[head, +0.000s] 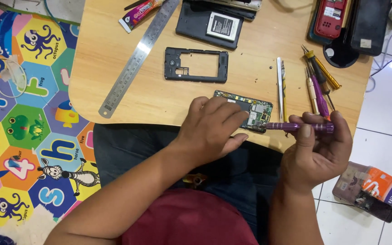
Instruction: Disassembling a mobile phone to remove the motherboard and other internal components using a screwdriver and prying tools.
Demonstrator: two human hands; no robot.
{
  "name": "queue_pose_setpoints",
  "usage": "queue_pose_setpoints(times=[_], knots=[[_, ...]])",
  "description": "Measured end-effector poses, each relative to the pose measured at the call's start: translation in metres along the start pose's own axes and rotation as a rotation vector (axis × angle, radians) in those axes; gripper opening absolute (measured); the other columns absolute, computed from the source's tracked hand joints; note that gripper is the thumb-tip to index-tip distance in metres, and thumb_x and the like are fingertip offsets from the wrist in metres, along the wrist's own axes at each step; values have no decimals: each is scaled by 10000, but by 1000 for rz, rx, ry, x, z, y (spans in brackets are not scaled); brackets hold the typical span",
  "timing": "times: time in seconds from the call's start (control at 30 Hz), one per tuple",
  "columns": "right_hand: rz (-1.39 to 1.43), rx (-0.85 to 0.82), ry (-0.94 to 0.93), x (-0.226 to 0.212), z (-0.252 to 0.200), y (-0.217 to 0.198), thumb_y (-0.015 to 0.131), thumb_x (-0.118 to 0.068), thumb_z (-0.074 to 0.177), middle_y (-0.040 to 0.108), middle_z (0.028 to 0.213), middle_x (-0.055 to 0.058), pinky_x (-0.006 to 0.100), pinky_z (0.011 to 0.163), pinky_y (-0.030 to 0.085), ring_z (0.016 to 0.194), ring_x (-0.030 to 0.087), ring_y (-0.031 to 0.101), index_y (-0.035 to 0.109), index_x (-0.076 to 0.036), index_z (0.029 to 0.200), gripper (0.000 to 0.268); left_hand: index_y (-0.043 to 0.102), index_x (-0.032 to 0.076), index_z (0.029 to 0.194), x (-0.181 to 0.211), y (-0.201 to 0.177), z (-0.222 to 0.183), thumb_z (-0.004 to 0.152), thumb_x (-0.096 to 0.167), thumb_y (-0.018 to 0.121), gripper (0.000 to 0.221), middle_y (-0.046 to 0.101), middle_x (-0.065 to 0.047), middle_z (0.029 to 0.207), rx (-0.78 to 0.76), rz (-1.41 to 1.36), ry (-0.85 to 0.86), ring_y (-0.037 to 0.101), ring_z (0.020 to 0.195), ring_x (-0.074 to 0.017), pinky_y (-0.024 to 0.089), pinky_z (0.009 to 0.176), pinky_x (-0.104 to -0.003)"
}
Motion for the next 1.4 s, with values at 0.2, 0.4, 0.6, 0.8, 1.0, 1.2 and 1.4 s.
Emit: queue_pose_setpoints(times=[0.2,0.4,0.6,0.8,1.0,1.2,1.4], knots=[[62,99,120,-6,1,1,683,11,1045,663,1129,238,390,804,647,897,326,713,537,-51,1392,382,707,179,1019,9,7,9,880,315,852,242,690,23,1013,53,-134,-33,585,926,-235,356,773,-399],[111,151,132,-1,1,4,699,16,1028,669,1103,218,392,811,648,886,325,709,556,-58,1379,386,706,197,953,7,10,16,939,210,782,78,673,29,987,-10,-210,-9,582,952,-251,347,775,-431],[138,236,102,15,19,-10,687,38,1065,711,1157,228,419,832,661,1005,304,725,536,-63,1394,376,723,189,890,-25,21,63,1014,352,639,220,689,15,911,-220,-61,21,571,909,-289,390,789,-451],[39,165,34,24,16,-16,655,70,1088,657,1183,283,441,877,649,944,364,715,498,-43,1414,379,773,184,851,-52,65,102,950,295,704,164,677,3,886,-263,106,76,572,918,-307,401,737,-458],[-20,160,-19,21,16,-10,667,71,1077,645,1146,311,455,889,666,961,382,697,509,-27,1391,365,786,214,871,-62,76,117,953,355,705,182,649,1,893,-374,116,75,561,943,-303,394,731,-476],[-54,78,-117,11,19,1,646,126,1078,589,1135,317,507,936,674,1058,377,654,484,13,1400,378,780,194,946,-66,45,110,962,318,707,145,681,17,924,-184,-151,-41,573,942,-284,400,830,-471],[-80,-123,-153,-1,25,13,595,164,1101,565,1165,310,547,970,662,990,425,667,456,7,1435,394,728,190,979,-62,2,66,991,190,673,56,606,10,908,-50,-176,-80,563,918,-287,381,728,-432]])
Point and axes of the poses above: each hand's wrist, its own z-axis towards the middle knuckle, its own y-axis out of the palm, x = y × z, the point moved 1 cm from there along z, towards the middle knuckle
